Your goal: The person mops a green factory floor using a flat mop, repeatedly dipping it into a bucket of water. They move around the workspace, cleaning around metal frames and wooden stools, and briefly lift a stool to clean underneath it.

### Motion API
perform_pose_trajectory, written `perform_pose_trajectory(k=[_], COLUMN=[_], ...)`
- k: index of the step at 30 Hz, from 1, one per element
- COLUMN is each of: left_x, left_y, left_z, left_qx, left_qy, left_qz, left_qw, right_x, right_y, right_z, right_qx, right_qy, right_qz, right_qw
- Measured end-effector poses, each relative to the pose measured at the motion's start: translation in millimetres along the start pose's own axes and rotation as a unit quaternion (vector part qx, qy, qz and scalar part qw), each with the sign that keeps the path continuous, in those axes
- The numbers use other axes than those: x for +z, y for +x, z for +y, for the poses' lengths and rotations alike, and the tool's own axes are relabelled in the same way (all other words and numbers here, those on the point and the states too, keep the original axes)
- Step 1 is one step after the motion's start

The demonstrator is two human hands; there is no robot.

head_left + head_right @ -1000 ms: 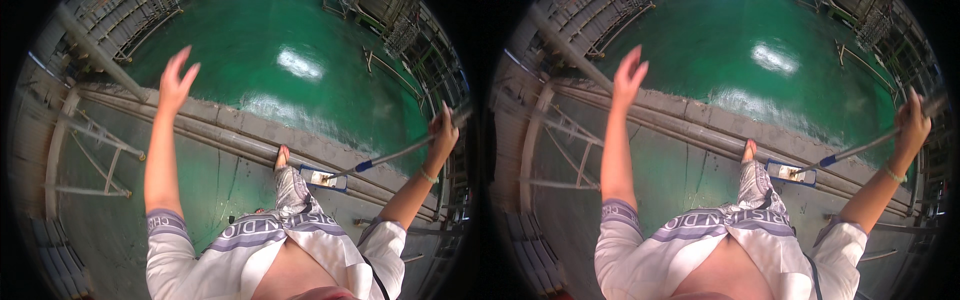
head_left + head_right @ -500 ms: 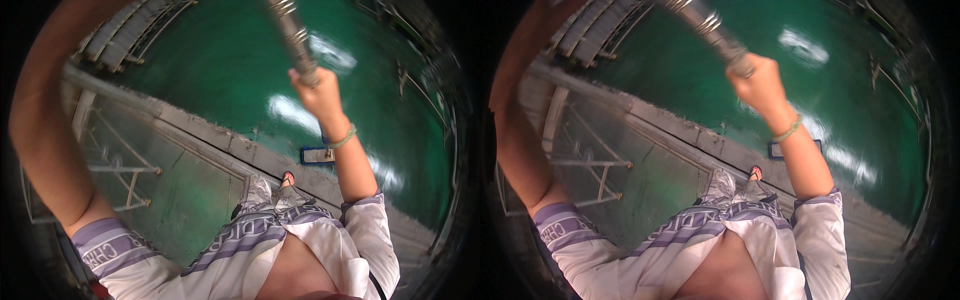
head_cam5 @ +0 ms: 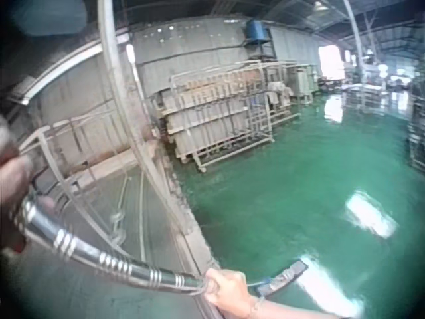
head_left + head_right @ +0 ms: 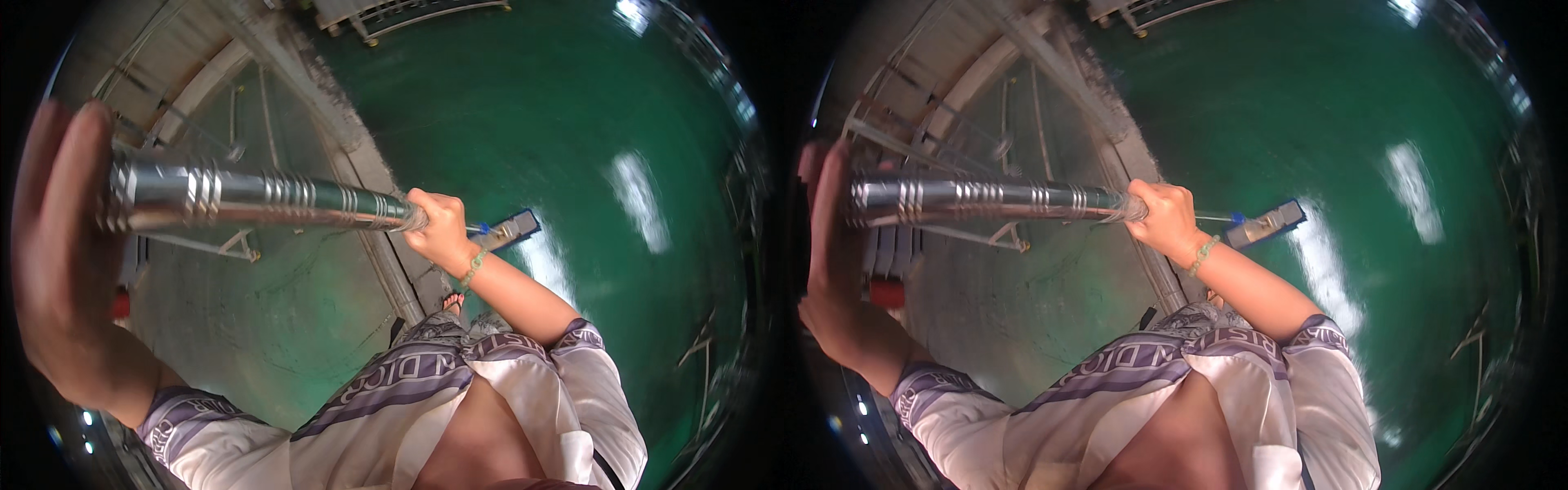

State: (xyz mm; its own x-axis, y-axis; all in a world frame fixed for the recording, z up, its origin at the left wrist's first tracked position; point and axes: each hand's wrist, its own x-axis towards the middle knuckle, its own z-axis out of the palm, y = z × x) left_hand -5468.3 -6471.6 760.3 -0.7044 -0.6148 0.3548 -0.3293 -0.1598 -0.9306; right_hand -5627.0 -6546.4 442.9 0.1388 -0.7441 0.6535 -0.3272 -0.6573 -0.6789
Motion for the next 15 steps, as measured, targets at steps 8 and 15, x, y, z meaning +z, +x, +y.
perform_pose_trajectory(k=[8,15], left_x=[-25,-24], left_y=[50,71], left_z=[55,84], left_qx=[-0.041,-0.265], left_qy=[-0.161,-0.486], left_qz=[-0.501,-0.747], left_qw=[0.85,0.368], right_x=[55,42], right_y=[82,68], right_z=[102,178], right_qx=[-0.091,-0.192], right_qy=[0.114,0.143], right_qz=[-0.373,-0.573], right_qw=[0.916,0.784])
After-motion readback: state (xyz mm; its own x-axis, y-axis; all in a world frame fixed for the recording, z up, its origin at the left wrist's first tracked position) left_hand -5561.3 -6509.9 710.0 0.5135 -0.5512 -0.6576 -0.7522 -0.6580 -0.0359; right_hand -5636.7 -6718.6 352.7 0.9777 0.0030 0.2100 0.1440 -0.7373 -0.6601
